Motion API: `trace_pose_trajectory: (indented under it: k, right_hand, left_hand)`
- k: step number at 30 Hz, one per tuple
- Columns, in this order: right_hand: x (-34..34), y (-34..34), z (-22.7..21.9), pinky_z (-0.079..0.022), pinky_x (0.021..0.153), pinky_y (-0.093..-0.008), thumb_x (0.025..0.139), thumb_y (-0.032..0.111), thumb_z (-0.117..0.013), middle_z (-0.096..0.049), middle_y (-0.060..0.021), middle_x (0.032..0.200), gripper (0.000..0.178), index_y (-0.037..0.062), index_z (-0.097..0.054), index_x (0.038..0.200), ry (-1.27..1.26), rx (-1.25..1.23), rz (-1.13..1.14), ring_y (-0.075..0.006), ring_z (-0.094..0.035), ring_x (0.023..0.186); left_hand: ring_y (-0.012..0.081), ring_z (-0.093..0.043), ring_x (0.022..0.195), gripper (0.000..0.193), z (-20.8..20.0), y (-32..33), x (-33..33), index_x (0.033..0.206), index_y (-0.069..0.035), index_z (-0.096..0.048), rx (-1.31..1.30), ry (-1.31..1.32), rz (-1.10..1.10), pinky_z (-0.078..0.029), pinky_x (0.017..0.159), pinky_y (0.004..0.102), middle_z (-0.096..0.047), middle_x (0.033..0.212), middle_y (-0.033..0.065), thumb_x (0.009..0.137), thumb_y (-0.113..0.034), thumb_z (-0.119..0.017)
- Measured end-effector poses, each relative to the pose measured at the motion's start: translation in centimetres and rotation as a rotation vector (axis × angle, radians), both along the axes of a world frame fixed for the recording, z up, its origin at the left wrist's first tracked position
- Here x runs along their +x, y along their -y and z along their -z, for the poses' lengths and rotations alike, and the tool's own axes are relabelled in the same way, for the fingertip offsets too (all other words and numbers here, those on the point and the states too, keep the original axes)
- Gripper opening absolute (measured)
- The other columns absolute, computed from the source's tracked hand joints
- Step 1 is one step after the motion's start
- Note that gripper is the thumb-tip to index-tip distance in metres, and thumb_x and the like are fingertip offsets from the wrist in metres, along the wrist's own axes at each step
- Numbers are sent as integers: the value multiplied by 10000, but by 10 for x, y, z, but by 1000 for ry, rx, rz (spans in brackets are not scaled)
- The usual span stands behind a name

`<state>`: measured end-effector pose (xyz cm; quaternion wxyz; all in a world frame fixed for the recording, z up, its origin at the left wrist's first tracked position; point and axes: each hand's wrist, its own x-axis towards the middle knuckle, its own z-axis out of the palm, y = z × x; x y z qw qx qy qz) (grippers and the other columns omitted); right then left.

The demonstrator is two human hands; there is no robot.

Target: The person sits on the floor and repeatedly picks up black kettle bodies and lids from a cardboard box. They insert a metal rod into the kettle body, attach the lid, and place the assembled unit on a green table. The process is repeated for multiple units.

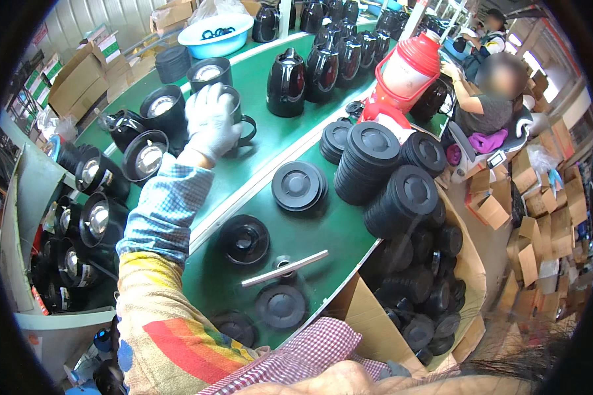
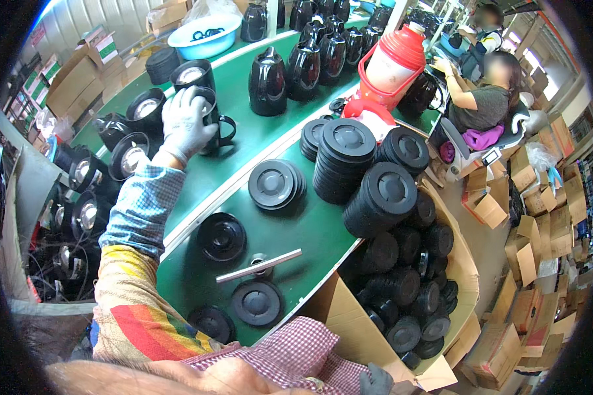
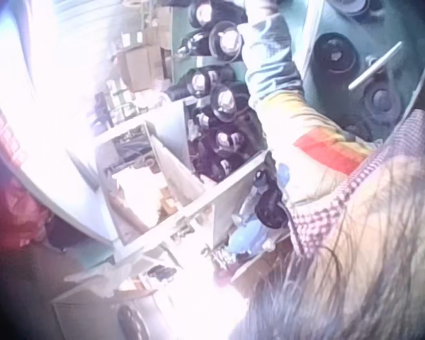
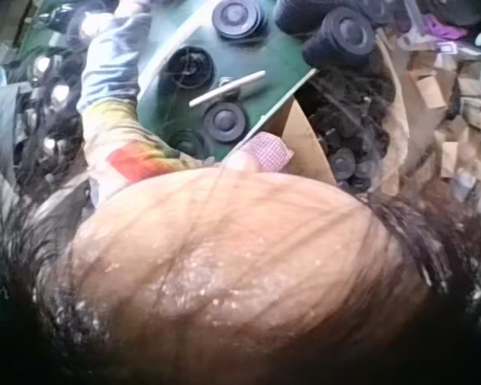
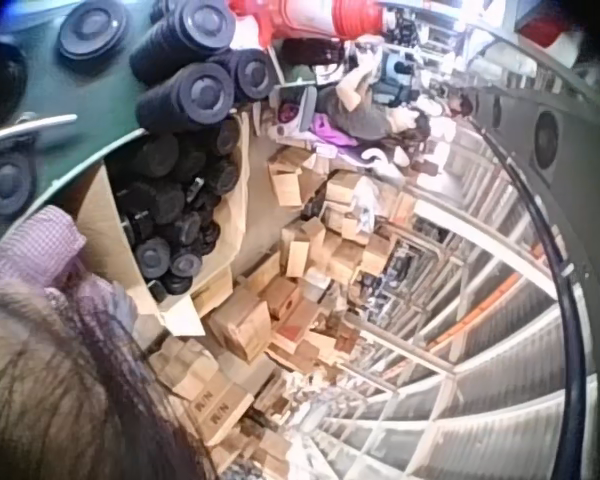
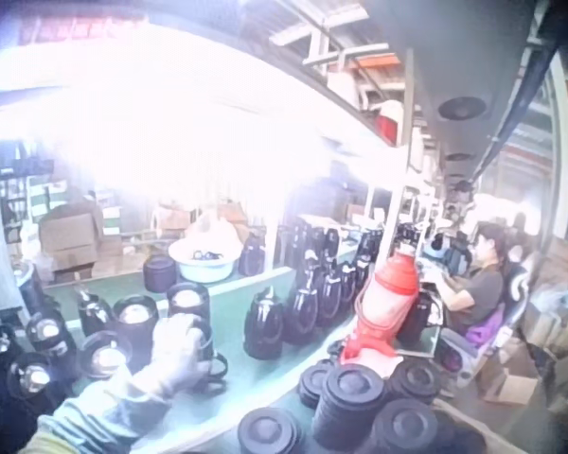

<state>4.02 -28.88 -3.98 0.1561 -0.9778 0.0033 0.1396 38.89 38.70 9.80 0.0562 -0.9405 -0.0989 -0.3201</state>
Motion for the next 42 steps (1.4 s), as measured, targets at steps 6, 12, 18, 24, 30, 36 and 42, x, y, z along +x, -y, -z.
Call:
trace_pose_trajectory:
  k: [6, 12, 18, 24, 30, 36, 42]
  right_hand:
    - [-8, 12, 12, -484, 869, -474, 827, 309, -721, -714, -132, 985, 383, 102, -704, 1149, 90, 38, -60, -348, -645, 939]
    - [-27, 7, -29, -514, 837, -488, 853, 292, -705, -718, -171, 1004, 393, 49, -701, 1162, 170, 283, 48, -400, -653, 908]
    - [12, -46, -133, -396, 1123, -442, 963, 212, -640, -603, -214, 1380, 442, -7, -609, 1345, 534, 634, -224, -371, -549, 1305]
    - [-8, -63, -148, -344, 1164, -360, 1074, 340, -490, -493, -174, 1508, 573, -5, -412, 1524, 307, 1137, -247, -246, -481, 1375]
    - [-105, -45, -90, -384, 1139, -389, 1032, 94, -489, -570, -205, 1397, 371, -45, -565, 1367, 503, 584, -169, -321, -519, 1329]
    - [-163, -54, -65, -425, 1091, -397, 978, 19, -565, -552, -229, 1374, 413, -62, -530, 1382, 514, 693, 123, -340, -561, 1250]
    - [-118, -18, -101, -488, 979, -418, 873, 319, -737, -717, -126, 1113, 402, 52, -710, 1173, 647, 478, -62, -322, -662, 1043]
  left_hand:
    - [367, -575, 1189, 471, 45, -63, -24, 1145, -68, -649, -204, -38, 108, -481, 1037, 442, -596, 1309, 134, 688, -45, -760]
    - [394, -541, 1257, 356, -58, 50, -116, 999, -48, -648, -44, 70, 468, -478, 1016, 472, -581, 1337, 163, 664, -91, -763]
    - [395, -539, 1272, 409, -110, 193, -231, 1025, -38, -668, -268, -276, 1189, -488, 1025, 463, -547, 1370, 176, 643, -69, -810]
    - [457, -450, 1358, 424, -36, 313, -296, 1065, -49, -645, -465, -681, 1827, -463, 1067, 506, -442, 1495, 219, 685, -9, -830]
    - [353, -628, 1215, 425, 39, 364, -309, 1097, -109, -729, -695, -918, 1697, -540, 983, 411, -498, 1488, 217, 717, 79, -735]
    - [278, -617, 1219, 371, 93, 402, -320, 1176, -21, -694, -1121, -1377, 1431, -475, 1089, 376, -680, 1247, 140, 848, 134, -617]
    - [272, -553, 1324, 591, 69, 414, -338, 1350, -18, -614, -1177, -1370, 1316, -420, 1150, 366, -637, 1332, 144, 833, 230, -472]
